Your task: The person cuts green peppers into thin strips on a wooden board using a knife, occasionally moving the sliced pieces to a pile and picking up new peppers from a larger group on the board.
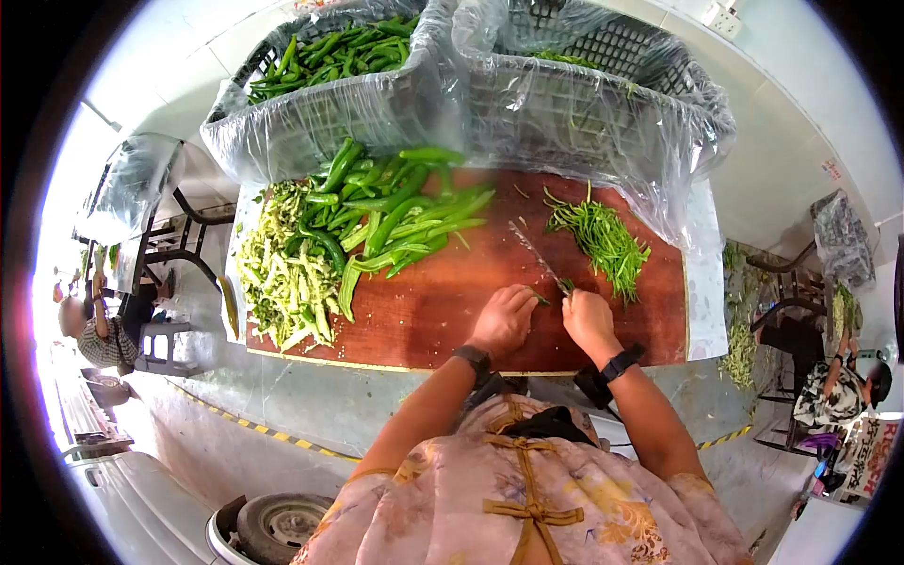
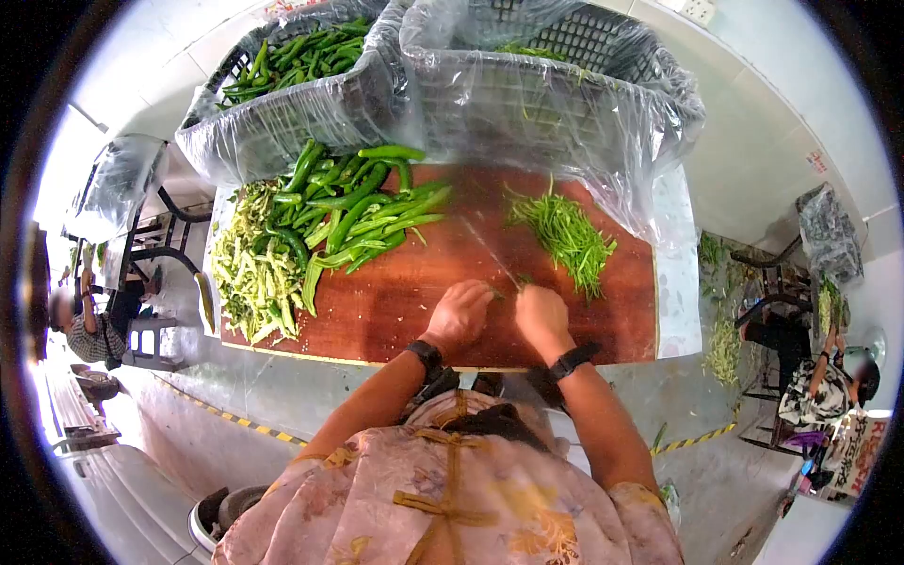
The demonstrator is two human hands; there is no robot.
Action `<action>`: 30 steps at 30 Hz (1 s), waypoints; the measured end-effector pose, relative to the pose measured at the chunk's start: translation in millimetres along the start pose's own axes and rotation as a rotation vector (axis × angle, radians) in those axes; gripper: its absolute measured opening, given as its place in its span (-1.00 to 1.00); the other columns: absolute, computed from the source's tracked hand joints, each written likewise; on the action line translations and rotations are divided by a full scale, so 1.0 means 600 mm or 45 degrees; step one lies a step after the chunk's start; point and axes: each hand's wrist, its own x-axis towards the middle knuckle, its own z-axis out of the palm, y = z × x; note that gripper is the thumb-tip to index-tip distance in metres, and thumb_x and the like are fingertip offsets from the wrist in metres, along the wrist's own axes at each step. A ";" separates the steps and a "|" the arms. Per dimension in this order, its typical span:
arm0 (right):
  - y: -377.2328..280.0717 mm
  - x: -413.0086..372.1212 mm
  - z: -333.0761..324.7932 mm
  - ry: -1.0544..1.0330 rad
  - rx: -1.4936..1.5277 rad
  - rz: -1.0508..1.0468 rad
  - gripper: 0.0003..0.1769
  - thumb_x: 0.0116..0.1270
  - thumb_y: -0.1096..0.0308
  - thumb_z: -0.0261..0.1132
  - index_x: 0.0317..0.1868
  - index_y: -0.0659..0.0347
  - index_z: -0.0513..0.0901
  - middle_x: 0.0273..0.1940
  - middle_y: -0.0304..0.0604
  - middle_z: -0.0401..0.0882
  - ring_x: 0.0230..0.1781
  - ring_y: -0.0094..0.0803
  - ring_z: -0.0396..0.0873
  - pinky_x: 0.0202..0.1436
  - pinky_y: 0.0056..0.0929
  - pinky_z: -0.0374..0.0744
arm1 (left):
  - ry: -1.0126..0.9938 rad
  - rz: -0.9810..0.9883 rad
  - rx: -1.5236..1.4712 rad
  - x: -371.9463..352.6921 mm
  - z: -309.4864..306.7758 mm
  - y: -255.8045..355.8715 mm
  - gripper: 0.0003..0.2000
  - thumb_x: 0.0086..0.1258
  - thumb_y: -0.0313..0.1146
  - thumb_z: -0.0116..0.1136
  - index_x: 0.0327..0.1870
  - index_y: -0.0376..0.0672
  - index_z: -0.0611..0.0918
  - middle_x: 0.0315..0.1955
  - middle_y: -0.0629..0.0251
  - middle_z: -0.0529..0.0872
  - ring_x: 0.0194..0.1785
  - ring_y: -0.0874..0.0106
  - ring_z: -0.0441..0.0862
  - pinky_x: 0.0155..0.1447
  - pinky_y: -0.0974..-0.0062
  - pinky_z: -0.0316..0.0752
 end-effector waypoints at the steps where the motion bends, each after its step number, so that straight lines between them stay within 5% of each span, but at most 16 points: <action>1: 0.003 -0.003 -0.004 0.005 -0.001 0.000 -0.72 0.25 0.25 0.17 -0.45 0.32 0.56 -0.50 0.15 0.56 -0.43 0.10 0.56 -0.33 -0.04 0.54 | -0.013 -0.005 -0.011 0.000 0.001 -0.002 -0.67 0.01 -0.47 0.12 -0.13 -0.30 0.57 -0.09 0.13 0.55 0.07 0.14 0.45 0.16 0.23 0.37; 8: -0.011 -0.057 -0.029 -0.184 -0.018 -0.021 -0.76 0.24 0.28 0.18 -0.45 0.29 0.56 -0.52 0.16 0.55 -0.45 0.11 0.56 -0.33 -0.01 0.53 | -0.065 -0.025 0.014 -0.002 0.002 -0.003 -0.67 0.01 -0.46 0.13 -0.13 -0.30 0.57 -0.09 0.13 0.53 0.09 0.15 0.43 0.16 0.23 0.36; 24: -0.015 -0.004 0.003 0.011 0.072 0.002 -0.72 0.24 0.26 0.17 -0.47 0.33 0.56 -0.49 0.17 0.56 -0.43 0.11 0.56 -0.32 -0.03 0.53 | -0.062 0.036 0.109 -0.003 -0.015 0.001 -0.72 0.03 -0.46 0.10 -0.18 -0.23 0.61 -0.09 0.20 0.57 0.11 0.20 0.44 0.12 0.21 0.38; 30: -0.007 -0.056 -0.011 -0.127 -0.035 0.010 -0.78 0.23 0.31 0.19 -0.45 0.31 0.56 -0.50 0.15 0.56 -0.42 0.09 0.56 -0.31 -0.03 0.54 | -0.086 0.073 0.149 -0.006 -0.016 -0.003 -0.67 0.02 -0.44 0.09 -0.13 -0.23 0.61 -0.05 0.21 0.57 0.11 0.21 0.43 0.09 0.28 0.37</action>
